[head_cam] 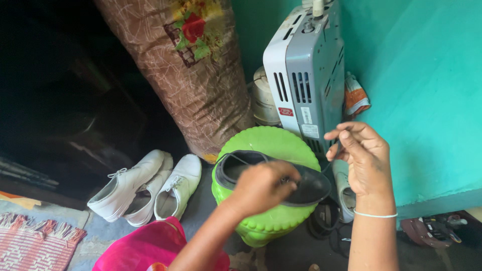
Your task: The person removes the laces from a white shoe and then re-laces it. They then pick up a black shoe, remove its laces, and re-lace it. The shoes are handled one at a time on a green stool.
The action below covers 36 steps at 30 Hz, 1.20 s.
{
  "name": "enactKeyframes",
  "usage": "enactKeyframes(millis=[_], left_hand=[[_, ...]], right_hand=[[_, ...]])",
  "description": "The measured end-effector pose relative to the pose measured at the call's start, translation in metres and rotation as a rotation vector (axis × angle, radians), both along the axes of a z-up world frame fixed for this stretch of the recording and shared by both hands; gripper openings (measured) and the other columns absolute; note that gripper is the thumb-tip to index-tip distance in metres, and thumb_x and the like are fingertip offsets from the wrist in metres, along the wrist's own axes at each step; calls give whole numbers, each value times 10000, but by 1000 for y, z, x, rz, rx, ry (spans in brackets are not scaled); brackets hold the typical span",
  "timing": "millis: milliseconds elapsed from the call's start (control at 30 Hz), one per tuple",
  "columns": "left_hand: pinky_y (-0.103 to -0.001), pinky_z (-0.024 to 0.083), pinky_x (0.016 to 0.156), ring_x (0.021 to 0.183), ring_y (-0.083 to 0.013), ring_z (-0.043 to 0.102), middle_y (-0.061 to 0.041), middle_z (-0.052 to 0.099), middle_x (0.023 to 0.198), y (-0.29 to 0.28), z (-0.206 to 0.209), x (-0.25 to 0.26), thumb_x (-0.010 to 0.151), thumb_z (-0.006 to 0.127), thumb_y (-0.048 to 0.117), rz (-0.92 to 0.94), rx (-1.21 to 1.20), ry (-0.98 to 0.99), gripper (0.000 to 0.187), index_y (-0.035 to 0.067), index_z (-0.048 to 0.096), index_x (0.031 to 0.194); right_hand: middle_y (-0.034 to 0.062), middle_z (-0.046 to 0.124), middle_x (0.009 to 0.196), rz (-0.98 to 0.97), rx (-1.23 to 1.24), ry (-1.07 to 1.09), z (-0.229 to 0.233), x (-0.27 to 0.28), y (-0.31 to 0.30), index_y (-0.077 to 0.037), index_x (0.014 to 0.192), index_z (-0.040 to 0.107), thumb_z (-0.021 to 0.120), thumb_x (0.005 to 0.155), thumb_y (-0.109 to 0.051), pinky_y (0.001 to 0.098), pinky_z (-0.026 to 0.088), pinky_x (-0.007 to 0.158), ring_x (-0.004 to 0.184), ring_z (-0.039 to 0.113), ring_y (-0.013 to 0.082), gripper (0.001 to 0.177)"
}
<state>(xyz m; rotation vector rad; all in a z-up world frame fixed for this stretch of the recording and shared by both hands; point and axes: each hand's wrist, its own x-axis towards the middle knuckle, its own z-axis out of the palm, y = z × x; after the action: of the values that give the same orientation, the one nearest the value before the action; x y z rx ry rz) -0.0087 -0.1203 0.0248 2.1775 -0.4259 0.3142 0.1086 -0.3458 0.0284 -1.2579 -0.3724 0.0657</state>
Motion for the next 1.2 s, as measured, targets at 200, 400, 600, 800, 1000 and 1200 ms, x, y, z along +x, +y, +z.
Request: enactKeyframes(millis=[200,400,600,800,1000,1200], left_hand=[[-451,521,959,1035,-385,694,-116,727,985,51,-28,34,807,677,37,272,151,-271,148,81,730,939],[-467,508,910,1043,-397,682,-115,755,1009,44,-63,50,678,642,-2,109,214,-359,305,90,750,948],[-457,534,788,908,-317,695,-87,754,936,44,-67,56,811,700,106,109,210,-125,175,140,761,971],[-469,538,718,817,-320,691,-88,728,846,35,-75,58,885,660,147,376,246,-166,88,145,741,919],[-479,542,696,813,-347,702,-111,738,869,47,-76,57,894,667,206,615,139,-75,105,133,743,894],[-491,538,733,853,-359,704,-120,743,908,41,-68,56,898,648,260,612,114,127,165,145,765,916]], right_hand=[[164,758,924,197,-210,-22,-6,-2,5,48,1106,739,687,950,-57,323,574,648,729,687,188,195],[162,764,900,288,-276,64,-13,-8,19,39,1058,697,683,925,-45,309,572,667,718,704,184,157],[108,710,842,267,-257,15,-13,-4,23,40,1037,687,672,974,-43,300,552,677,733,666,164,106],[89,709,861,232,-275,39,-17,-3,39,24,1044,680,651,960,-34,288,561,686,742,665,145,106],[75,711,871,211,-281,36,-43,4,60,35,1022,692,664,947,-14,270,556,679,742,659,129,94],[22,715,795,111,-336,76,-86,-2,97,19,938,751,729,876,-16,223,523,627,685,643,69,74]])
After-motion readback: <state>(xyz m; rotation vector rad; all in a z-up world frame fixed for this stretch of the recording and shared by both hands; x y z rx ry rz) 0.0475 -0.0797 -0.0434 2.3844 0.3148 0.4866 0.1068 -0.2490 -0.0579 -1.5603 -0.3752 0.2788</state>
